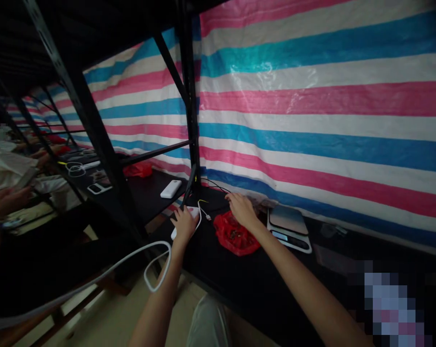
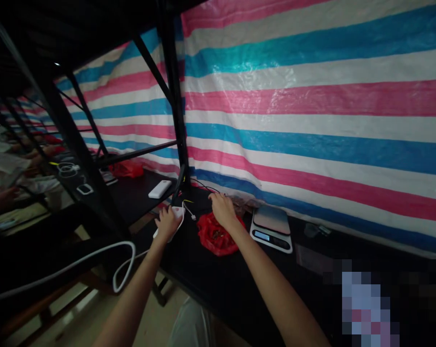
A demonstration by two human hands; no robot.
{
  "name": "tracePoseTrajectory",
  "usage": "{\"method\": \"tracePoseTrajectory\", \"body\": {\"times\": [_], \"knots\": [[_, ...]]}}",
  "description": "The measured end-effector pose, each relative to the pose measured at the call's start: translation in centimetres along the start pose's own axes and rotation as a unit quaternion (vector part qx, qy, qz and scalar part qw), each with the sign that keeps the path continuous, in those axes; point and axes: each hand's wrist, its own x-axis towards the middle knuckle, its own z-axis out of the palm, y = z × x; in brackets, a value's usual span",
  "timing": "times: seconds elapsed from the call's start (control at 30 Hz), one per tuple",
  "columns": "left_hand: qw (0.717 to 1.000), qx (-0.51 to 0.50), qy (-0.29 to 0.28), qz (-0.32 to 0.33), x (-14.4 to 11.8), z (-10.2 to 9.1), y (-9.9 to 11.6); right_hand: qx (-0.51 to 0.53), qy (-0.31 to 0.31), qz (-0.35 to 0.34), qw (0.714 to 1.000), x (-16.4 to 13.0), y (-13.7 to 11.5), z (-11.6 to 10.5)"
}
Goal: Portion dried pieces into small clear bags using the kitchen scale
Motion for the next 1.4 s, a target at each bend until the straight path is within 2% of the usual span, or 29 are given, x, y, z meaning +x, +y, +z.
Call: {"method": "tracePoseTrajectory", "body": {"times": [0.07, 0.1, 0.23, 0.33, 0.47, 0.67, 0.83, 0.93, 1.07, 1.13, 1.2, 1.27, 1.33, 1.4], "knots": [[0.999, 0.012, -0.04, -0.005, 0.6, 0.5, 0.3, -0.011, -0.082, 0.028, 0.996, 1.0, -1.6, 1.8], [0.998, 0.008, -0.055, -0.007, 0.8, 0.6, 0.3, -0.013, -0.099, 0.042, 0.994, 1.4, -2.1, 2.7], [0.997, -0.02, -0.076, -0.004, 0.9, 0.4, -0.1, -0.003, -0.143, 0.062, 0.988, 2.6, -3.0, 6.1], [0.998, -0.022, -0.055, -0.001, 0.7, 0.2, -0.5, 0.006, -0.167, 0.074, 0.983, 2.8, -3.3, 7.9], [0.998, -0.045, -0.025, 0.022, 0.2, 0.1, -0.5, 0.029, -0.174, 0.101, 0.979, 2.6, -3.2, 8.9], [0.992, -0.1, -0.02, 0.077, -0.7, -0.1, -0.1, 0.088, -0.166, 0.117, 0.975, 3.0, -2.9, 9.5], [0.979, -0.162, 0.07, 0.102, -1.3, -0.2, -0.4, 0.156, -0.153, 0.124, 0.968, 3.5, -3.2, 10.3], [0.962, -0.208, 0.124, 0.128, -2.0, -0.5, -0.9, 0.208, -0.112, 0.126, 0.964, 3.4, -3.0, 9.9], [0.936, -0.263, 0.169, 0.164, -3.1, -1.0, -1.7, 0.294, -0.034, 0.126, 0.947, 2.7, -3.3, 8.2], [0.923, -0.287, 0.179, 0.181, -3.6, -1.2, -2.1, 0.404, 0.025, 0.115, 0.907, 2.1, -4.0, 6.8], [0.911, -0.307, 0.176, 0.214, -4.1, -1.4, -2.3, 0.519, 0.068, 0.091, 0.847, 1.4, -5.0, 5.2], [0.896, -0.326, 0.18, 0.242, -4.8, -1.5, -2.2, 0.556, 0.086, 0.08, 0.823, 0.6, -6.0, 3.6], [0.884, -0.345, 0.197, 0.246, -5.4, -1.4, -1.9, 0.547, 0.11, 0.081, 0.826, -0.1, -6.9, 2.2], [0.875, -0.36, 0.215, 0.242, -6.0, -1.4, -1.5, 0.51, 0.131, 0.079, 0.846, -0.7, -7.6, 1.1]]}}
